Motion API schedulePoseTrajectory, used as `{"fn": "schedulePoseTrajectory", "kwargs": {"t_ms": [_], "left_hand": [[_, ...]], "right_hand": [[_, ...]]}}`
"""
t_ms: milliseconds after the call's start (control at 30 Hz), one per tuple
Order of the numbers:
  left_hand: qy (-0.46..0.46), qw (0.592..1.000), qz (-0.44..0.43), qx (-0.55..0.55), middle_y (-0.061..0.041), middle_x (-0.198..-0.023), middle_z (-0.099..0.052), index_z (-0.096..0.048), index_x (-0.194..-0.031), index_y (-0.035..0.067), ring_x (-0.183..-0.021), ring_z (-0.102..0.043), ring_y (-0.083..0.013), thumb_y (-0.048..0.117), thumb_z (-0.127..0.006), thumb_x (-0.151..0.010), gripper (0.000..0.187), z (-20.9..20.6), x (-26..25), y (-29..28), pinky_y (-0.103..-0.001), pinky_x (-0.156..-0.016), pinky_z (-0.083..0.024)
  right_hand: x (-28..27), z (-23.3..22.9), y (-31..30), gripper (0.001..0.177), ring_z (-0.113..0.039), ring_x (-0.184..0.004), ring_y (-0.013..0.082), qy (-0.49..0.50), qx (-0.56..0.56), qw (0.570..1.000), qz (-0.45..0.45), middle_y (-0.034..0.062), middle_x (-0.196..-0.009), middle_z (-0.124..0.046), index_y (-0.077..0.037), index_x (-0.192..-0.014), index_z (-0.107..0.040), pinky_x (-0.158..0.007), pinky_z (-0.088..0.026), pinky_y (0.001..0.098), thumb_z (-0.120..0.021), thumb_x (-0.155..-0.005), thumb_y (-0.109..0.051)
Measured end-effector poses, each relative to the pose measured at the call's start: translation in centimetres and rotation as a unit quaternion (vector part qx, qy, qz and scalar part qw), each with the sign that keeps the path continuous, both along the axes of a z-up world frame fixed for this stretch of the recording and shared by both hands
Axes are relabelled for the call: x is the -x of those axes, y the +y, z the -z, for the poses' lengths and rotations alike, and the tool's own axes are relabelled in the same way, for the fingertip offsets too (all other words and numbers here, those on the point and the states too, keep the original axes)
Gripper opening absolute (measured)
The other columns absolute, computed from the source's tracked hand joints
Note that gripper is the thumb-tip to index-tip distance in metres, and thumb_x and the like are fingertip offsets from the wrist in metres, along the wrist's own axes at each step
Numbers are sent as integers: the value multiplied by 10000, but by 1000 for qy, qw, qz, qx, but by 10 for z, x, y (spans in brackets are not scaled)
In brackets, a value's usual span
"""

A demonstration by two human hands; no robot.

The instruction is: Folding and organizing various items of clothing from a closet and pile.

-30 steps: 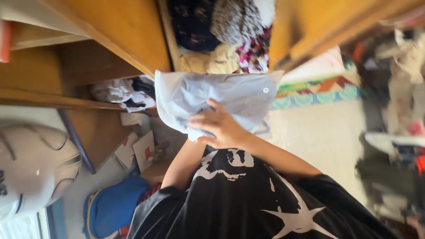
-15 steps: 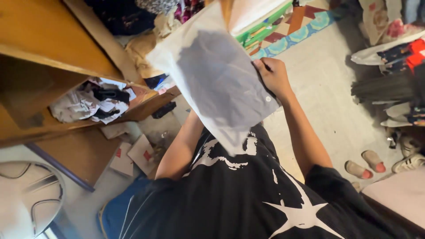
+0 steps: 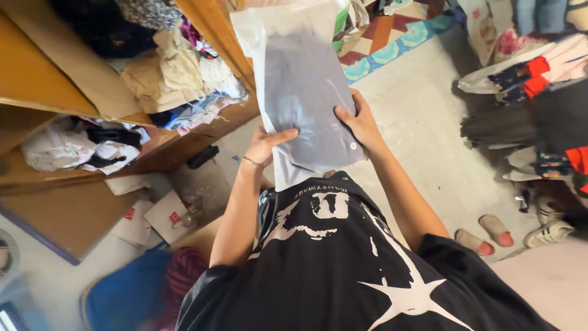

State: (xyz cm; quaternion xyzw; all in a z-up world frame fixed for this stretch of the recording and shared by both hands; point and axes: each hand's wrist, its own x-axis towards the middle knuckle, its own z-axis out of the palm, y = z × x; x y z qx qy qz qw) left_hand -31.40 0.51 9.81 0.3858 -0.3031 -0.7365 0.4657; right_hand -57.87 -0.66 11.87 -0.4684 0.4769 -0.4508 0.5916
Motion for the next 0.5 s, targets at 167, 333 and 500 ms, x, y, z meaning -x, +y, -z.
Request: {"fn": "schedulePoseTrajectory", "kwargs": {"t_ms": [167, 333, 500], "left_hand": [[-48, 999, 24, 4, -118, -1157, -712, -588, -1296, -34, -1034, -704, -224, -16, -849, -761, 596, -6, 51, 2, -379, -916, -590], [-31, 998, 60, 18, -100, -1206, -700, -566, -1321, -18, -1087, -694, -206, -20, -860, -741, 651, -15, 110, -11, -368, -953, -579], [-43, 990, 131, -11, -118, -1181, -715, -606, -1287, -50, -1050, -708, -222, -6, -864, -762, 588, -6, 165, -43, -370, -920, -596]], "right_hand": [[54, 7, 22, 537, -632, -1130, 144, -98, 10, 991, 89, 83, -1256, -658, -23, -1360, -545, -1010, -517, 311, -807, -933, -218], [103, -7, 45, 553, -639, -1169, 142, -124, 40, 979, 156, 77, -1290, -666, 5, -1394, -536, -1051, -506, 290, -799, -948, -189], [147, -5, 53, 559, -668, -1160, 149, -161, 29, 956, 242, 83, -1292, -698, 32, -1426, -538, -1050, -523, 297, -762, -980, -221]]}}
